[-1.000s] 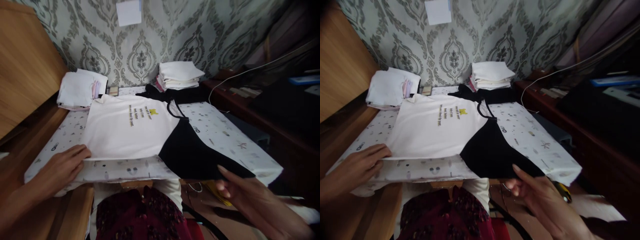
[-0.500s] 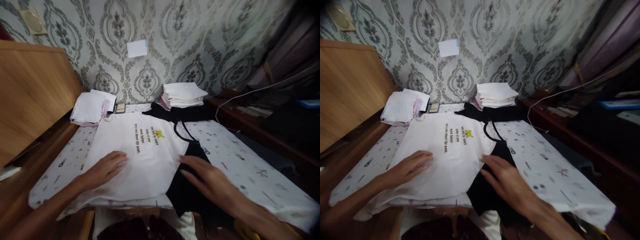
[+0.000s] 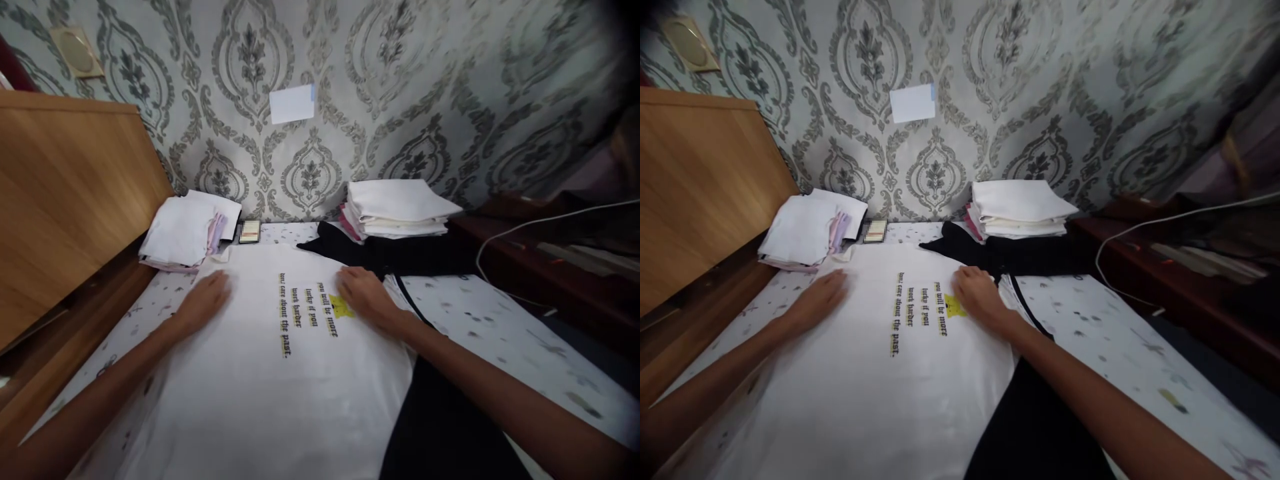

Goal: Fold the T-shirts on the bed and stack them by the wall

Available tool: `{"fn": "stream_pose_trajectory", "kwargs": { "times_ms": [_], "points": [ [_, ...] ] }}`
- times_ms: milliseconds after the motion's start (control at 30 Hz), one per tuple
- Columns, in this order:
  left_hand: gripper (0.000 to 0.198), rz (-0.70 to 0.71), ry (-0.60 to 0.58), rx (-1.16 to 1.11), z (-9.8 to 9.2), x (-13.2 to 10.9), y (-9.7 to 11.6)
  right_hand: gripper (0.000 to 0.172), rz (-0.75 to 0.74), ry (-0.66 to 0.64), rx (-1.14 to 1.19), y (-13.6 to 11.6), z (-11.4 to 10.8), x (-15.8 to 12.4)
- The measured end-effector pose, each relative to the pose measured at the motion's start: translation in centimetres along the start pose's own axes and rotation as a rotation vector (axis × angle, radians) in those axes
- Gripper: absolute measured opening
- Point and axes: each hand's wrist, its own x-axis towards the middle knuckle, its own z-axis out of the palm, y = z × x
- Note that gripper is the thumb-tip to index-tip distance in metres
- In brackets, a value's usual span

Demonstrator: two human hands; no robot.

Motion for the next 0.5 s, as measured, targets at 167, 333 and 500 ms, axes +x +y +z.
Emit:
{"fn": "stream_pose_trajectory", "kwargs": {
  "times_ms": [167, 333, 500],
  "points": [
    [0.053, 0.128, -0.037, -0.08, 1.5, 4.6, 0.8, 0.041, 0.108, -0.027, 0.074, 1.2, 1.3, 5.6],
    [0.047, -0.079, 0.028, -0.012, 0.7, 7.0, -1.9, 0.035, 0.218, -0.001, 0.063, 4.9, 1.4, 10.2],
    [0.047, -0.228, -0.006, 0.198, -1.4, 9.6, -0.8, 0.045, 0.294, 0.022, 0.066, 6.9, 1.6, 15.4]
  ]
}}
